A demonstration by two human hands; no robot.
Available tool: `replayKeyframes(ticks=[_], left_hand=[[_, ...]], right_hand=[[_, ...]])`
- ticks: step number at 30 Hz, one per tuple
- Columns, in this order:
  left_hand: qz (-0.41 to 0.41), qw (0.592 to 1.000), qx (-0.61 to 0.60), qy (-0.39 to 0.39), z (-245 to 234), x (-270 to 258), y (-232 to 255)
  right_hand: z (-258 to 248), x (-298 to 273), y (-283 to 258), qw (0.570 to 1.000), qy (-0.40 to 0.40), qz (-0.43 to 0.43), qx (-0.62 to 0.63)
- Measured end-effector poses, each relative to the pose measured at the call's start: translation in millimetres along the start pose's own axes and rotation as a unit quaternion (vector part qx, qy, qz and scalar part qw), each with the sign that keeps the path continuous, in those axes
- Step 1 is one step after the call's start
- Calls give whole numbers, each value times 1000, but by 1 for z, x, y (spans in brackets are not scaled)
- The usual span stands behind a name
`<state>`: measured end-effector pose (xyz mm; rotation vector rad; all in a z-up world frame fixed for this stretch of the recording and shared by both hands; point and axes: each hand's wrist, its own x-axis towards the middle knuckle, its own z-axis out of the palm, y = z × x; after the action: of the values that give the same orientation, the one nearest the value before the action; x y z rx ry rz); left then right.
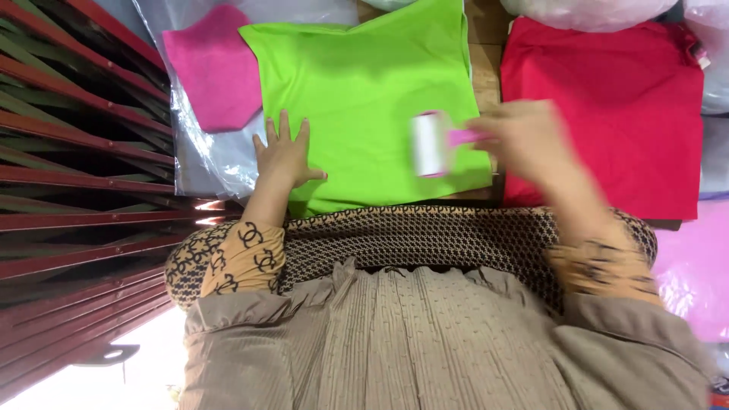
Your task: Using a lint roller to remove debris from various pieces of colored fabric on a workspace.
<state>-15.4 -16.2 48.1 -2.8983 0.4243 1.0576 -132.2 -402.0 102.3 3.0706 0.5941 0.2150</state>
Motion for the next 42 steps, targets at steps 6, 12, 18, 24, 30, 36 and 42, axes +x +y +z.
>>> replayKeyframes(ticks=[6,12,18,24,30,36,42], left_hand=[[-20,999,20,-20,0,11,4],[7,997,70,-28,1,18,-6],[7,999,40,11,3,36,-23],[-9,999,23,-26,-1,35,-19],[6,1000,20,-21,-3,31,-24],[10,1000,24,-8,0,35,-19],[-15,999,5,-39,0,39,-17]], right_hand=[[77,65,-53,998,-22,-39,53],[21,0,77,981,-151,83,-88],[-1,55,33,990,-83,28,-109],[65,156,-55,996,14,-78,49],[46,70,98,981,-149,74,-99],[12,54,92,984,-81,63,-147],[63,143,-55,991,-73,-45,99]])
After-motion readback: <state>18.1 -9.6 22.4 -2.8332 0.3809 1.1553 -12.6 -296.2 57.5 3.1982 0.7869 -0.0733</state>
